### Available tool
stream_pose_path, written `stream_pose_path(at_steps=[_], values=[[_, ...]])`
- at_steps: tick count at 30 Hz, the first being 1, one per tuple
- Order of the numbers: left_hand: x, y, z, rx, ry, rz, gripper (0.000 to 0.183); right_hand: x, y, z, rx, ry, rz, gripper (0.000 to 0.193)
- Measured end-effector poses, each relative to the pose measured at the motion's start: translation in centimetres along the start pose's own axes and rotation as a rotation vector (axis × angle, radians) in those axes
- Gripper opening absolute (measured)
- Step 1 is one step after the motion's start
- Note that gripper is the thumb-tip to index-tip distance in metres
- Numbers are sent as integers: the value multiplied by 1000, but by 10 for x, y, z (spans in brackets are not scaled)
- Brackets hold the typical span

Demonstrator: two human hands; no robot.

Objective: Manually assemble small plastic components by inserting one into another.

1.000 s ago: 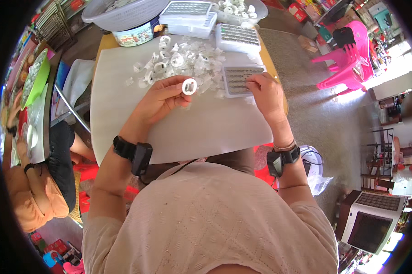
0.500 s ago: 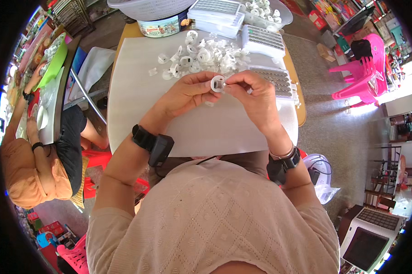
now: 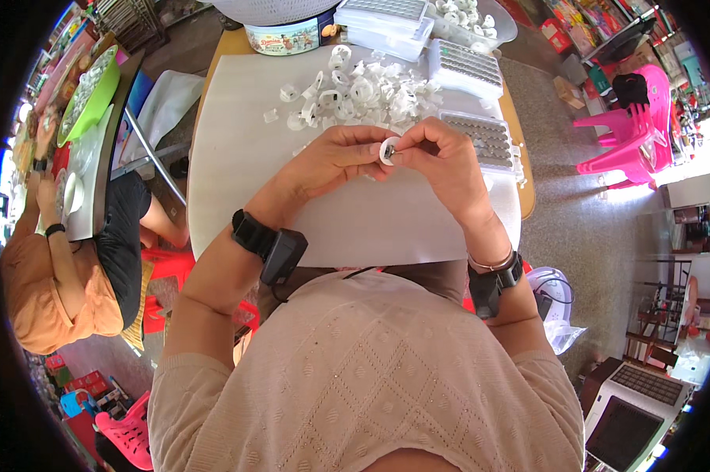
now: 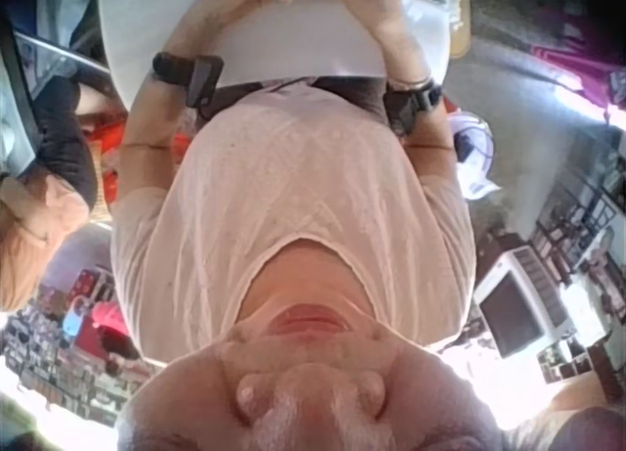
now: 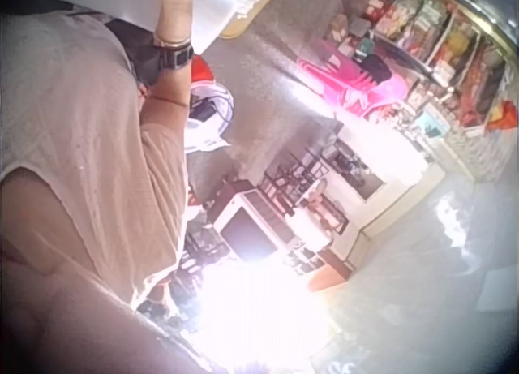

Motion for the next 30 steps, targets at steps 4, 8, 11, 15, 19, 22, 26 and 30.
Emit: stream_pose_path(at_steps=[4, 8, 11, 15, 19, 22, 26, 30], values=[[2, -5, 1, 43, -21, -29, 34, 2, 9, -3, -102, -11, 85, 11], [1, -7, 3, 138, 3, -70, 34, 4, 24, -3, 88, -75, 104, 18], [-3, 4, -1, 50, 42, -3, 33, 7, 15, -25, 54, -17, 93, 17], [-3, 14, -23, -112, 158, 119, 31, 15, 4, -68, -351, 295, -80, 8], [0, 13, -24, -111, 149, 94, 31, 27, 5, -53, -770, 327, -216, 5], [-1, 11, -23, -69, 166, 78, 31, 40, 13, -35, -1008, 278, -233, 6], [-1, 11, -22, -58, 141, 74, 31, 54, 24, -20, -1274, 232, -181, 10], [-2, 12, -16, -83, 95, 84, 33, 54, 25, -19, -1299, 198, -146, 11]])
Point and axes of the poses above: each hand's wrist, its own x-axis towards the middle knuckle, its own z-axis out of the palm, y = z × x, the point moved 9 cm from there along x, towards the middle knuckle, and after that the axes turned 1 degree about -y, right-handed, at the moved point
